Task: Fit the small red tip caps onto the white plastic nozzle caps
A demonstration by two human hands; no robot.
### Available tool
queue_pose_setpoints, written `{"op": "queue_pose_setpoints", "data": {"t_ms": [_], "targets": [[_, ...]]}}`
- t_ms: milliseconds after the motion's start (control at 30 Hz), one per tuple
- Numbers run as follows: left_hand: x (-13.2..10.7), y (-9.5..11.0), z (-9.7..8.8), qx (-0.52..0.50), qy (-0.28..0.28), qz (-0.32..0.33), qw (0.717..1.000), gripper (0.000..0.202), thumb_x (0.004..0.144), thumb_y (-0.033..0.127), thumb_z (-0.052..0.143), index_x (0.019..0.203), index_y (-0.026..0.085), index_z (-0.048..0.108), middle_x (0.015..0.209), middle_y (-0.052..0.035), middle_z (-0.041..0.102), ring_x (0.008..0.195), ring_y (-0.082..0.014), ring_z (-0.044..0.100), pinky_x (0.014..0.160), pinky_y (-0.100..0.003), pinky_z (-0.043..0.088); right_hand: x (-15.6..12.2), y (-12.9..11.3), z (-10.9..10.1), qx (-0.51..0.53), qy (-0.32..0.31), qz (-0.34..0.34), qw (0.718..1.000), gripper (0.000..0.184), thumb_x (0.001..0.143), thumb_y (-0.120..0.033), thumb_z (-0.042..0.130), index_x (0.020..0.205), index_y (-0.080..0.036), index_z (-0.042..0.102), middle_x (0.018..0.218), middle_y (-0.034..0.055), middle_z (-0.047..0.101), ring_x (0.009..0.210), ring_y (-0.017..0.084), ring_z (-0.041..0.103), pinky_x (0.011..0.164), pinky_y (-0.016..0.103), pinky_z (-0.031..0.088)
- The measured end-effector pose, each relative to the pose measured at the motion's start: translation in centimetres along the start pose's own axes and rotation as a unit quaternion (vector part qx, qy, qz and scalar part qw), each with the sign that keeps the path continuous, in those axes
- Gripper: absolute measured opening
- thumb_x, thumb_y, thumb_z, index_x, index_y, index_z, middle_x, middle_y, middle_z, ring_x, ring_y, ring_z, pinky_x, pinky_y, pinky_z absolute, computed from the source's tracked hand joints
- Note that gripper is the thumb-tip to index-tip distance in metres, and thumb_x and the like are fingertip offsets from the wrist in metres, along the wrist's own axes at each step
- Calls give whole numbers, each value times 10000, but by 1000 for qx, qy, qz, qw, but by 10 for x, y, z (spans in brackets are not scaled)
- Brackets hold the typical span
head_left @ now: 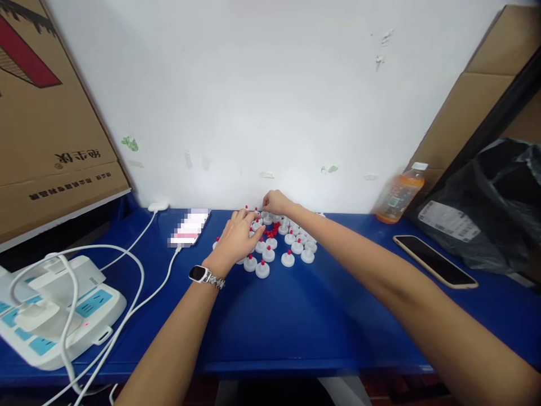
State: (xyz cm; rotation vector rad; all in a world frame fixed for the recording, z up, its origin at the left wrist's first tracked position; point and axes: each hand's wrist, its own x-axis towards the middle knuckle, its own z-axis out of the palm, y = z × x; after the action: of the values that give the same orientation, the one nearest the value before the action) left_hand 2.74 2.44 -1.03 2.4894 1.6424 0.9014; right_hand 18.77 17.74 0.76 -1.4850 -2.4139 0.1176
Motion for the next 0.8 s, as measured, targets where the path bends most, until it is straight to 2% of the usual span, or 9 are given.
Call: {"op": "queue_pose_setpoints", "data": {"t_ms": [200,300,367,433,533,600,700,767,800], "targets": [[2,-3,-1,14,4,5,1000,323,997,382,424,1181,196,613,1182,-103,604,1149,-299,523,966,-474,459,-11,-4,-9,-1,10,-20,1000,247,824,-294,662,1014,-178,771,939,74,770,892,205,691,822,271,482],[3,-4,-2,16,12,5,1000,323,996,371,424,1203,199,602,1194,-100,606,1167,-301,522,965,-477,461,-24,-6,-11,-32,-7,-44,998,183,781,-338,710,865,-186,768,884,67,765,884,230,683,876,331,459],[3,-4,-3,15,12,3,1000,323,989,382,441,1209,205,597,1206,-96,605,1174,-303,523,959,-478,464,-32,-7,-10,-34,-18,-52,998,97,761,-272,719,779,-183,754,836,61,762,868,231,679,900,355,440],[2,-3,-3,15,12,1,1000,327,984,394,451,1205,202,595,1209,-97,606,1175,-304,522,959,-479,463,-39,-7,-10,-20,-12,-49,999,65,771,-205,687,773,-181,748,826,55,761,841,213,676,871,342,445],[1,-1,-2,14,18,8,1000,356,981,407,459,1240,191,572,1237,-104,600,1182,-303,513,967,-480,457,-55,-9,-13,78,34,-37,996,97,802,-196,652,810,-162,743,822,56,754,774,175,665,756,288,464],[1,0,0,10,25,22,999,395,974,421,479,1297,201,533,1286,-101,586,1201,-301,499,976,-480,451,-70,-14,-19,207,63,-37,976,124,813,-237,655,820,-144,736,770,52,739,707,156,646,675,267,462],[0,3,3,0,13,41,999,409,976,423,485,1333,224,501,1293,-87,599,1195,-295,500,974,-475,445,-98,-23,-26,359,49,-63,930,211,814,-333,671,863,-138,736,746,40,733,666,148,629,626,261,459],[1,4,4,0,-8,46,999,347,997,401,446,1282,223,533,1243,-82,627,1154,-287,521,973,-472,437,-113,-24,-26,401,41,-75,912,272,837,-388,651,904,-139,739,783,49,746,690,153,636,652,269,467],[1,5,4,4,-18,46,999,319,1007,389,424,1240,216,555,1215,-83,637,1130,-284,531,972,-470,433,-119,-22,-25,402,48,-69,912,294,862,-402,621,930,-142,738,804,54,751,701,155,637,667,275,468]]}}
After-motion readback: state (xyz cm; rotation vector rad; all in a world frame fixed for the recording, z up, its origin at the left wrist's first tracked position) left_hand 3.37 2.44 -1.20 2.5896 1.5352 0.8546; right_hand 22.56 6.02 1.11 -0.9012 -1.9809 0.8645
